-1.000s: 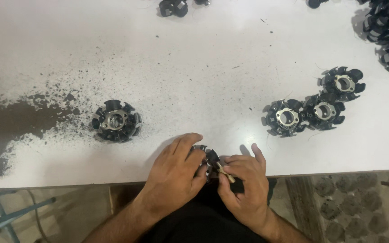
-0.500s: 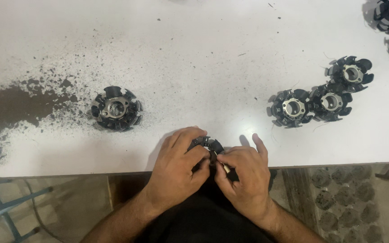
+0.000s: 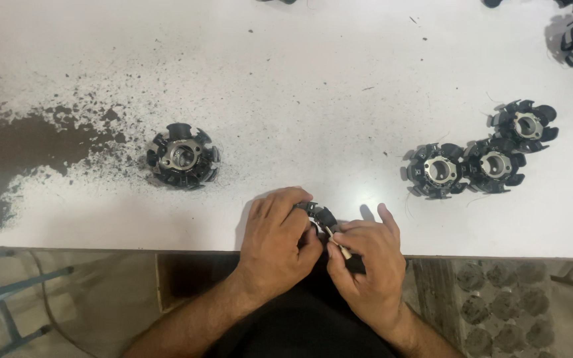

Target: The person sits at a white worktable assembling omni wheels. They pick up small black roller pieces, fit them onto the hub of a wheel, and use a small blade to trim or press the rollers into place, setting finished wheels aside with completed ones.

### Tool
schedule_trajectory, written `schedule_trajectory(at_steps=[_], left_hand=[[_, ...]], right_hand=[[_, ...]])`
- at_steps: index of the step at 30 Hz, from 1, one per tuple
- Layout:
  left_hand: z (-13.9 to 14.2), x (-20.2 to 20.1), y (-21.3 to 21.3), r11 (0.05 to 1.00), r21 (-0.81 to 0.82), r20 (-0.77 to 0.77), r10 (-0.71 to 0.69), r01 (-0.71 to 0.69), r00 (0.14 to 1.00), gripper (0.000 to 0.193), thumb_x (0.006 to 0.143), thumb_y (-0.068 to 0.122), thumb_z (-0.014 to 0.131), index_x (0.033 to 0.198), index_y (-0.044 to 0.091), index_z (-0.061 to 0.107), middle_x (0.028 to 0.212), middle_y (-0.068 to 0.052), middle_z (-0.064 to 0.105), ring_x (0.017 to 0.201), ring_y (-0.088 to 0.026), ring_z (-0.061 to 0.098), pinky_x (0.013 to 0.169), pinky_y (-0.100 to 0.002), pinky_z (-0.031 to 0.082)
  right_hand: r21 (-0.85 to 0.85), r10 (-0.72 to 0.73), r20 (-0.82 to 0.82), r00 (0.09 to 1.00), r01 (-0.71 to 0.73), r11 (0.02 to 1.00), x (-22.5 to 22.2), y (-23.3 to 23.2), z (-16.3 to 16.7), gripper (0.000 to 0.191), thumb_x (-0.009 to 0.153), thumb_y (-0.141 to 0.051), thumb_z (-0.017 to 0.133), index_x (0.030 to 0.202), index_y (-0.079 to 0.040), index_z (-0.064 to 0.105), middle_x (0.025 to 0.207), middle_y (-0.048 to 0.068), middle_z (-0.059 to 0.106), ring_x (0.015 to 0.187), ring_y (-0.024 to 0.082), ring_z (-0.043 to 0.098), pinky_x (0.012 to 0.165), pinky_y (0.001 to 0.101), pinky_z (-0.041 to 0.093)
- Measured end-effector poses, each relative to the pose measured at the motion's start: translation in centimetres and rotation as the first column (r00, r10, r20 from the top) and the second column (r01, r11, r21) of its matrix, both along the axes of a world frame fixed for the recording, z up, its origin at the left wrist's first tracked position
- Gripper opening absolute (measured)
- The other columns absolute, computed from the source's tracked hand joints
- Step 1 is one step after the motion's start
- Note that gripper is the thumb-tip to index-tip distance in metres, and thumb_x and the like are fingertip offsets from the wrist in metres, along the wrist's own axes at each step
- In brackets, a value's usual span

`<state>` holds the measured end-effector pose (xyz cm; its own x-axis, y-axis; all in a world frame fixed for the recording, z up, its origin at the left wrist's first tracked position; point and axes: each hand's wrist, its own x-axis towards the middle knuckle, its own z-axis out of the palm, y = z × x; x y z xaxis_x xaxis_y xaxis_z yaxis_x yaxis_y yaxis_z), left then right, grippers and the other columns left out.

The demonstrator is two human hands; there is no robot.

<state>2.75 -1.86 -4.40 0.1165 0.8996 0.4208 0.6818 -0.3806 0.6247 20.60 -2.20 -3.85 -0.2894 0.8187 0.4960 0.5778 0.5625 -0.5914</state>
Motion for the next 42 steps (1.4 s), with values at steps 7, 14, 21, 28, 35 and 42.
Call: schedule_trajectory(at_steps=[7,14,21,28,35,42], left_hand=[[-0.2,-0.1,-0.1,0.999,0.030,0.034,0.011,-0.012,0.999,0.013,0.078,0.006,0.070,0.088,0.002,0.063,0.122,-0.015,0.063,0.117,-0.029,0.061,0.099,-0.046,0.046],[-0.4,-0.3,-0.2,1.000,0.031,0.012,0.002,-0.002,1.000,0.009,0.080,0.003,0.069,0.085,0.004,0.062,0.125,-0.014,0.063,0.121,-0.028,0.060,0.100,-0.046,0.046],[1.1,-1.6,-0.6,0.998,0.067,0.101,-0.008,0.001,0.995,0.029,0.083,0.016,0.078,0.108,0.003,0.070,0.134,-0.015,0.058,0.126,-0.031,0.054,0.105,-0.049,0.045],[1.9,-2.5,1.2,0.997,0.007,-0.031,-0.079,0.079,0.996,0.017,0.088,0.014,0.078,0.103,0.008,0.073,0.130,-0.010,0.063,0.121,-0.026,0.060,0.104,-0.045,0.047],[3.3,-3.4,1.7,0.972,0.103,-0.219,-0.184,0.210,0.958,0.013,0.081,0.009,0.073,0.092,0.006,0.068,0.124,-0.013,0.062,0.124,-0.032,0.060,0.103,-0.047,0.049],[2.8,-2.0,1.6,0.984,-0.060,-0.061,-0.174,0.170,0.983,0.016,0.092,0.009,0.071,0.106,0.002,0.068,0.114,-0.010,0.069,0.098,-0.025,0.070,0.086,-0.037,0.058]], right_hand=[[0.091,-0.010,0.097,0.995,0.001,0.996,-0.5,0.0,-0.3,0.032,0.075,0.001,0.082,0.101,-0.008,0.065,0.098,0.005,0.069,0.102,0.025,0.068,0.118,0.0567,0.039],[0.088,-0.001,0.162,0.987,-0.014,0.996,-0.6,-0.2,0.1,0.031,0.077,0.001,0.083,0.101,-0.010,0.066,0.097,0.004,0.068,0.100,0.024,0.068,0.117,0.0526,0.041],[0.182,-0.008,0.009,1.000,0.006,0.983,0.5,0.2,0.0,0.031,0.083,-0.002,0.077,0.108,-0.009,0.061,0.101,0.005,0.066,0.105,0.026,0.068,0.121,0.0558,0.035],[0.109,-0.066,0.070,0.995,0.058,0.992,-0.2,0.4,-0.7,0.030,0.080,-0.001,0.078,0.105,-0.009,0.063,0.102,0.006,0.069,0.106,0.025,0.066,0.118,0.0566,0.037],[0.100,-0.036,0.052,0.998,0.031,0.994,-0.1,1.9,-0.6,0.031,0.081,-0.001,0.078,0.106,-0.008,0.063,0.103,0.006,0.069,0.104,0.026,0.065,0.116,0.0565,0.039],[0.142,0.011,-0.002,1.000,-0.010,0.990,0.3,1.8,-1.3,0.033,0.081,-0.001,0.079,0.109,-0.009,0.061,0.103,0.008,0.069,0.107,0.026,0.067,0.117,0.0578,0.038]])
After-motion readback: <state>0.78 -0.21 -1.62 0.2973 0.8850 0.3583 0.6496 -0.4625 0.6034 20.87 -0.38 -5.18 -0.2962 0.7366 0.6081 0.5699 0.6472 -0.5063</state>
